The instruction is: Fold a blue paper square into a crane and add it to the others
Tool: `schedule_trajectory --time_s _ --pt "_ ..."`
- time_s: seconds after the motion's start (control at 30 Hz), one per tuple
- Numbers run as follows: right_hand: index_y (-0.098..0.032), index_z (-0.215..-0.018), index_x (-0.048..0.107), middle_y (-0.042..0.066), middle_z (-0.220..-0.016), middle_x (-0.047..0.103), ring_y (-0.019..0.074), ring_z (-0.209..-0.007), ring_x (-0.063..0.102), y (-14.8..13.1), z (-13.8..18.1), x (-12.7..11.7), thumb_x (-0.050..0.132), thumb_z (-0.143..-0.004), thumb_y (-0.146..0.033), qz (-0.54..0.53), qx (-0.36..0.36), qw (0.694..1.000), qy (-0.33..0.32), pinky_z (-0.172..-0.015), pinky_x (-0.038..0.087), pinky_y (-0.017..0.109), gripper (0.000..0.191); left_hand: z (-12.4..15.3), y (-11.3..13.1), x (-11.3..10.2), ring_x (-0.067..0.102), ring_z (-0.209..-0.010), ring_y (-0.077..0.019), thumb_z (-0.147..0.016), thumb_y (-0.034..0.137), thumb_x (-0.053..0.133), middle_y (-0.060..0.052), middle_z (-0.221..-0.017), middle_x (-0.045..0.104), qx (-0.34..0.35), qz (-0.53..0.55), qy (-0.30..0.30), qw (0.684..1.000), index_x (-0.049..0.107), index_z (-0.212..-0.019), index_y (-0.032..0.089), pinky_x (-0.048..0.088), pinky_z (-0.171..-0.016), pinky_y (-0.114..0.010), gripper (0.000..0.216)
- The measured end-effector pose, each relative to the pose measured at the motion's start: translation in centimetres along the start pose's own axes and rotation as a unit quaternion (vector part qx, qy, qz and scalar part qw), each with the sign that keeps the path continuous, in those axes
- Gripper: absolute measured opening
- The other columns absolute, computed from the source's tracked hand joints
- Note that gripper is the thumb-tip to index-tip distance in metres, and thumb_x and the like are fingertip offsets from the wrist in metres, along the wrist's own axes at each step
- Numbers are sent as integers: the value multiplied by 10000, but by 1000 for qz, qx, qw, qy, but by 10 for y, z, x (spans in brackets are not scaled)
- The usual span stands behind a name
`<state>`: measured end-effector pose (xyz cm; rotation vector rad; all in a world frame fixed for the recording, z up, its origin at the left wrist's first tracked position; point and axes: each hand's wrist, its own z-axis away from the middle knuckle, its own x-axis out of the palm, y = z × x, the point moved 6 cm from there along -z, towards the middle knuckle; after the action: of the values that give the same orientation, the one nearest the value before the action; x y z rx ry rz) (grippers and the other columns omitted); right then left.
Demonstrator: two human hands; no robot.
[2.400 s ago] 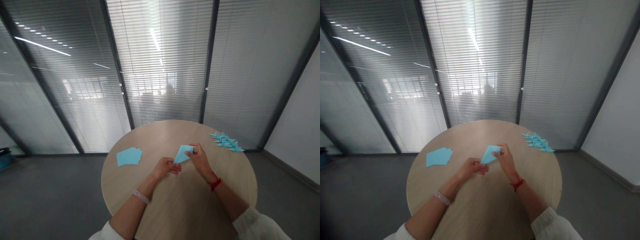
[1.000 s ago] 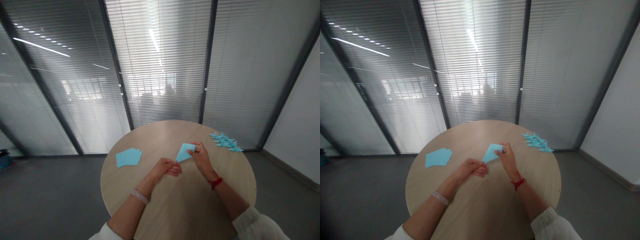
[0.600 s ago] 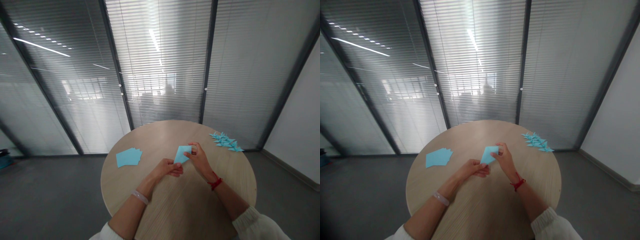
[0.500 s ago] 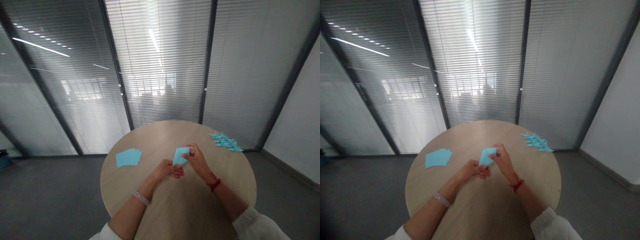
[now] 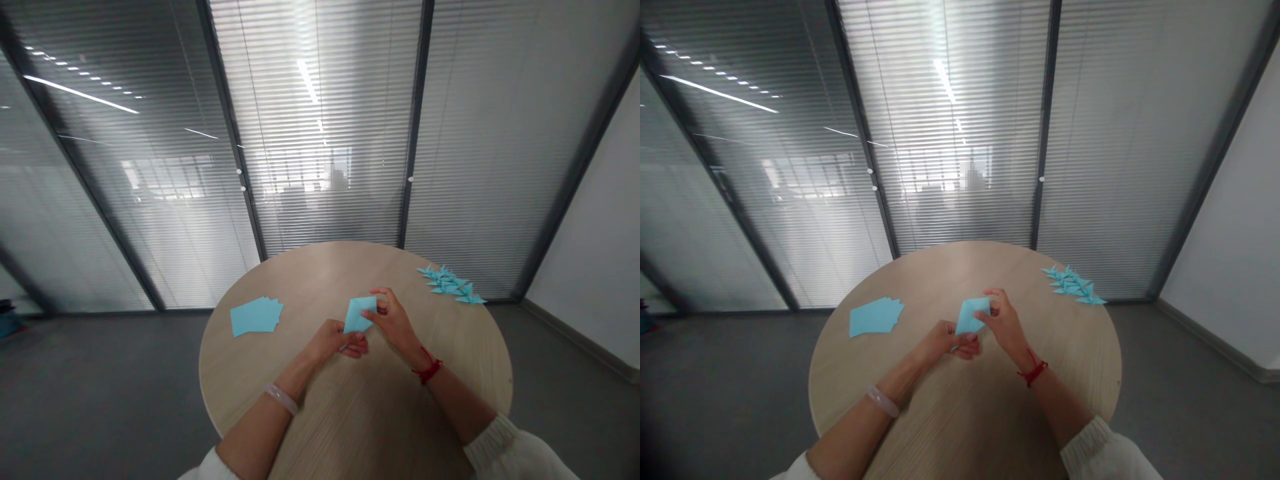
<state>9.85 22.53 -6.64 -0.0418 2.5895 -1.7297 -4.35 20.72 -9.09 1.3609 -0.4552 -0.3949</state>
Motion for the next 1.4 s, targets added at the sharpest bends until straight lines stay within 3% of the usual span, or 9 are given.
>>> schedule_trajectory --time_s 0.33,0.63,0.93,1.4 --pt "-235 -1109 429 -1 -783 695 195 -690 654 -2 2 6 739 -652 -378 -10 17 1000 -20 -638 515 317 570 -1 1 0 673 -686 -234 -580 464 777 -129 -724 700 19 -12 9 1000 687 -736 58 512 -701 -364 443" --pt "-224 -1215 363 10 -771 704 215 -707 688 14 2 15 795 -570 -369 -96 65 993 -32 -689 543 371 790 1 9 -12 677 -670 -218 -603 465 772 -123 -728 712 52 -16 83 995 694 -759 72 530 -710 -360 431" --pt "-204 -1107 502 25 -760 722 213 -681 689 21 0 12 787 -584 -314 -78 67 994 -43 -677 537 353 605 0 9 -14 682 -674 -219 -596 473 773 -124 -729 716 59 -25 97 993 700 -767 73 540 -704 -350 442" --pt "-189 -1066 574 33 -726 727 238 -710 694 14 4 8 780 -593 -393 -50 101 993 -45 -691 521 352 556 -2 6 -15 683 -673 -209 -616 429 772 -115 -721 719 62 -24 102 993 708 -781 73 548 -712 -346 398"
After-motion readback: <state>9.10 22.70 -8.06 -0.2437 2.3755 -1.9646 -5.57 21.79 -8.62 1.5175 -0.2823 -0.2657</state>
